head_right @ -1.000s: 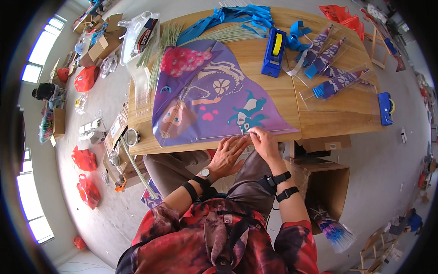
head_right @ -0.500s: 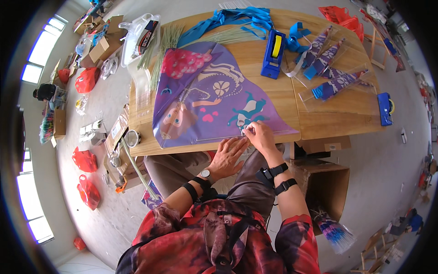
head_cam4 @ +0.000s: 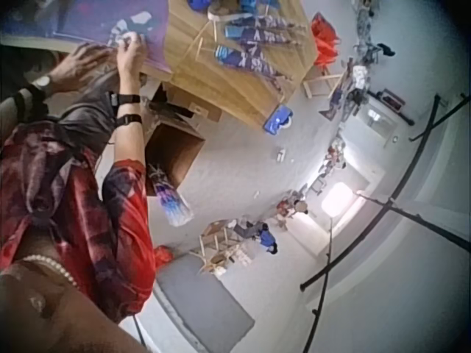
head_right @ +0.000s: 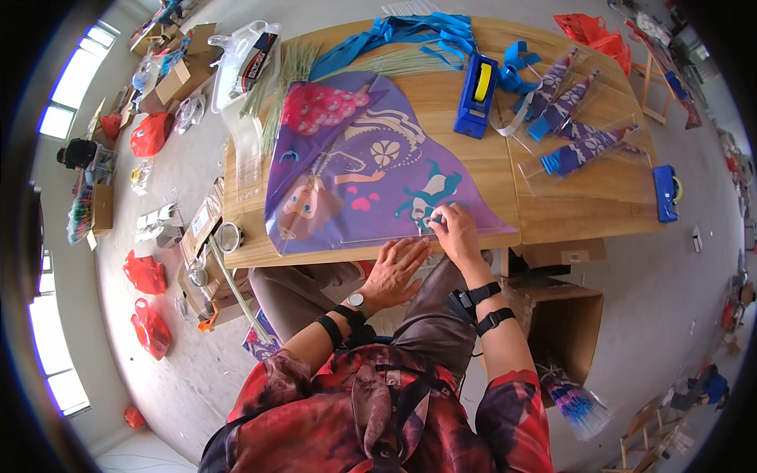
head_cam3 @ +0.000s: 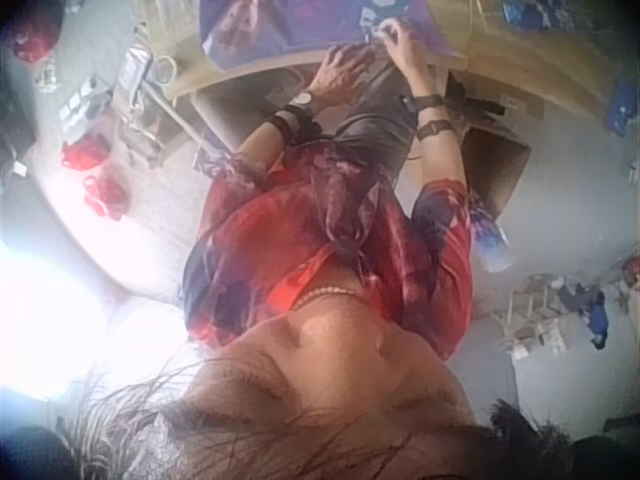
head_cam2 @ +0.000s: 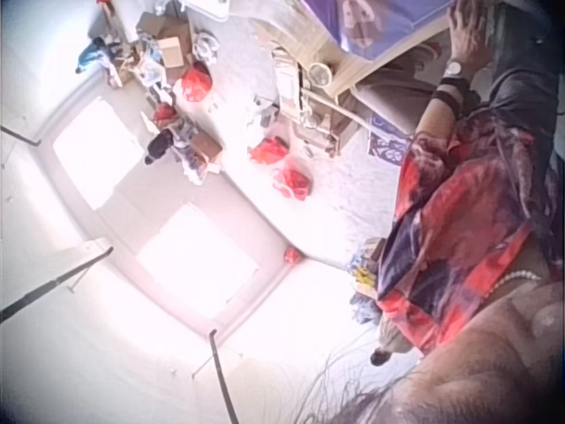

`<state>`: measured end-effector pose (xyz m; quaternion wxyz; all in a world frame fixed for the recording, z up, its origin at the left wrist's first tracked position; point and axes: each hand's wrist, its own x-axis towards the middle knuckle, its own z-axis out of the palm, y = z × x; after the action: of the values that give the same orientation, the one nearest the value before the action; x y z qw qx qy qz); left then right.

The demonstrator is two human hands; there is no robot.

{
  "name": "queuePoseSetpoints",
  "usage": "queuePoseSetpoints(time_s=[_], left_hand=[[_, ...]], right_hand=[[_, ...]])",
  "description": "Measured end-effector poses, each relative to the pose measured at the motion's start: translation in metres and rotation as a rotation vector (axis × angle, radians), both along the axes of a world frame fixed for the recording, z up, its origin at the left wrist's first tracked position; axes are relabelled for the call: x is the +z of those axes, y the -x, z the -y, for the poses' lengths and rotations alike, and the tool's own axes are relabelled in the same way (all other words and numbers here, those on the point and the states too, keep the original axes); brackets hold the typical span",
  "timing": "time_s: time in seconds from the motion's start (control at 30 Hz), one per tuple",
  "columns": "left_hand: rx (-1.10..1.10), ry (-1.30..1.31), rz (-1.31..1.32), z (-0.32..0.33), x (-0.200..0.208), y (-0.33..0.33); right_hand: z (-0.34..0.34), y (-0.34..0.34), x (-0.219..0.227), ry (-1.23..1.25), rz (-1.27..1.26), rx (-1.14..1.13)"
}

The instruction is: Assemble a kite by attaching framing rods and tape.

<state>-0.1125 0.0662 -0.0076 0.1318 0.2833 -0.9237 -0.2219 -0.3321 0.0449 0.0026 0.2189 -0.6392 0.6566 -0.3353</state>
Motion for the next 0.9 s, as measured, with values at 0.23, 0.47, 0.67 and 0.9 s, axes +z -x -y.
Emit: queuePoseSetpoints(time_s=[0.23, 0.47, 0.67, 0.9], left_hand=[[-0.015, -0.005, 0.004, 0.002, -0.001, 0.0], [-0.082, 0.042, 0.013, 0.009, 0.007, 0.003], [-0.069, 0.006, -0.002, 0.013, 0.011, -0.001], [-0.064, 0.025, -0.093, 0.033, 0.008, -0.03]], right_hand=[[-0.003, -0.008, -0.006, -0.012, -0.231, -0.06], [-0.005, -0.005, -0.015, -0.012, -0.24, -0.066], [-0.001, 0.002, -0.009, -0.012, -0.215, -0.015], [0.016, 0.04, -0.002, -0.16, 0.073, 0.118]])
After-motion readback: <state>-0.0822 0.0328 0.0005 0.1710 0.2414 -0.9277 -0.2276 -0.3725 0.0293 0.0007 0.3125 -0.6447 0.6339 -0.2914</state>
